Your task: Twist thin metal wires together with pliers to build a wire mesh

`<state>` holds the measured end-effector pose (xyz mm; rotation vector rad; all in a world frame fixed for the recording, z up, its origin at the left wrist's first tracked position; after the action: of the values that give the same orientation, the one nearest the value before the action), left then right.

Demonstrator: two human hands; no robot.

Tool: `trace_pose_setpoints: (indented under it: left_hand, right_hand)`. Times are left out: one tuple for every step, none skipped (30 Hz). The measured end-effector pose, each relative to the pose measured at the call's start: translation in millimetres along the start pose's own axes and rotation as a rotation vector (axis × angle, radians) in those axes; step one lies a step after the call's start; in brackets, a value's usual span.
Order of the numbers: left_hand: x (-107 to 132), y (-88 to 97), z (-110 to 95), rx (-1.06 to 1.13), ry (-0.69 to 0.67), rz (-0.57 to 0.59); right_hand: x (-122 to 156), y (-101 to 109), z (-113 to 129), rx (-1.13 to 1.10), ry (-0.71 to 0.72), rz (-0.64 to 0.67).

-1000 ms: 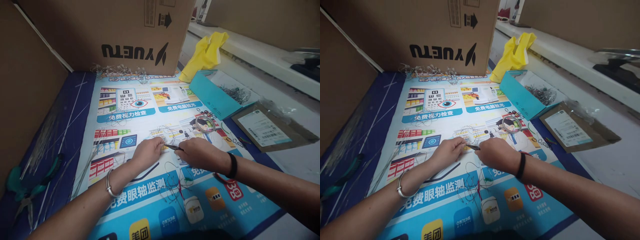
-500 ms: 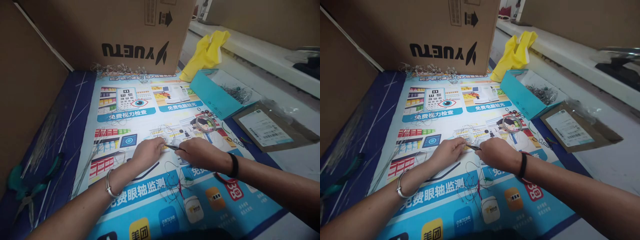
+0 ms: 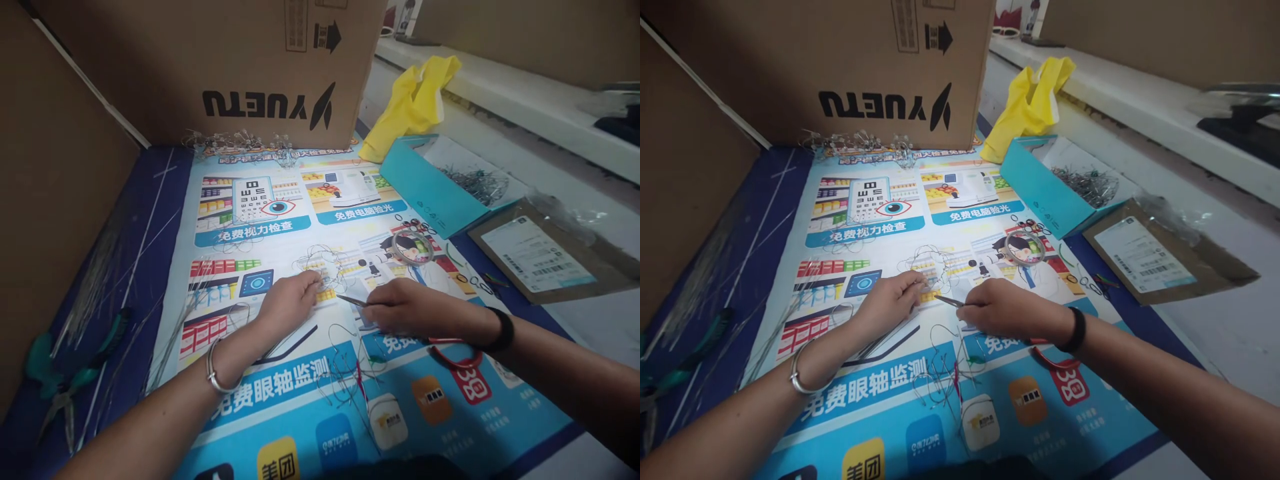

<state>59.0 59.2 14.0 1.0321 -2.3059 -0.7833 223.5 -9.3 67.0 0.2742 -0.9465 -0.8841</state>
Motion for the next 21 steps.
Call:
trace_pose_setpoints:
  left_hand:
    - [-0.1, 0.1, 1.1, 0.036, 0.000, -0.001]
    - [-0.2, 0.2, 2.5, 0.078, 0.001, -0.006]
    - [-0.2, 0.2, 3.9, 0.121, 0.004, -0.014]
    - [-0.1, 0.2, 5.4, 0.164, 0.009, -0.025]
    - [0.0, 0.2, 6.7, 0.202, 0.016, -0.035]
    - [0.1, 0.1, 7.7, 0.235, 0.023, -0.043]
    - [0.2, 0.1, 8.1, 0.259, 0.028, -0.050]
    - [0.3, 0.0, 8.0, 0.274, 0.031, -0.053]
    - [0.4, 0.0, 7.4, 0.282, 0.034, -0.053]
    - [0.5, 0.1, 6.6, 0.285, 0.039, -0.055]
    - [0.7, 0.4, 5.7, 0.284, 0.044, -0.056]
    - [0.9, 0.6, 4.9, 0.282, 0.049, -0.057]
    - [1.1, 0.7, 4.3, 0.282, 0.056, -0.056]
    - [1.2, 0.7, 4.0, 0.286, 0.062, -0.053]
    - [1.4, 0.6, 4.0, 0.294, 0.065, -0.052]
    - [1.5, 0.6, 4.2, 0.307, 0.064, -0.052]
    - [1.4, 0.4, 4.7, 0.324, 0.060, -0.051]
    - [1.3, 0.1, 5.5, 0.345, 0.054, -0.050]
    - [1.2, -0.2, 6.4, 0.365, 0.049, -0.050]
    - [1.0, -0.4, 7.5, 0.383, 0.045, -0.050]
    - [0.7, -0.7, 8.7, 0.398, 0.043, -0.050]
  right_hand:
    - [6.1, -2.8, -0.2, -0.189, 0.040, 0.069]
    - [12.0, -6.2, -0.9, -0.373, 0.079, 0.121]
    - [17.2, -9.9, -1.9, -0.551, 0.130, 0.151]
    - [21.1, -14.7, -4.8, -0.707, 0.162, 0.159]
    - [23.6, -22.6, -9.5, -0.860, 0.149, 0.184]
    - [24.6, -31.9, -14.9, -0.996, 0.116, 0.201]
    - [25.0, -43.2, -18.4, -1.104, 0.085, 0.252]
    - [24.6, -52.9, -20.7, -1.179, 0.072, 0.279]
    - [23.3, -59.0, -22.3, -1.239, 0.081, 0.247]
    - [21.8, -62.4, -23.2, -1.281, 0.096, 0.187]
    - [21.1, -65.7, -22.6, -1.277, 0.102, 0.155]
    - [21.2, -68.2, -20.4, -1.242, 0.108, 0.144]
    - [22.0, -69.5, -17.5, -1.177, 0.114, 0.129]
    - [23.7, -71.0, -14.1, -1.103, 0.112, 0.131]
    - [26.1, -73.0, -10.6, -1.029, 0.103, 0.141]
    - [29.1, -76.4, -6.8, -0.985, 0.095, 0.176]
    - [32.4, -81.7, -2.5, -0.967, 0.094, 0.238]
    - [35.7, -87.4, 1.9, -0.933, 0.118, 0.294]
    - [38.8, -93.6, 5.8, -0.910, 0.153, 0.346]
    - [41.3, -100.1, 8.7, -0.916, 0.187, 0.391]
    - [43.2, -107.0, 10.3, -0.934, 0.211, 0.440]
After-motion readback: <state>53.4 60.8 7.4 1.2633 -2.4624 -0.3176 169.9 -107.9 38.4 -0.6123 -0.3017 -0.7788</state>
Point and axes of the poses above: each hand's wrist, its own x-axis away from the middle knuckle, its own y-axis out of the back of the hand, z = x × y, the point moved 5 cm from there along -x, towards the middle knuckle, and after that the axes turned 2 degrees about z, right-handed, at the moved point
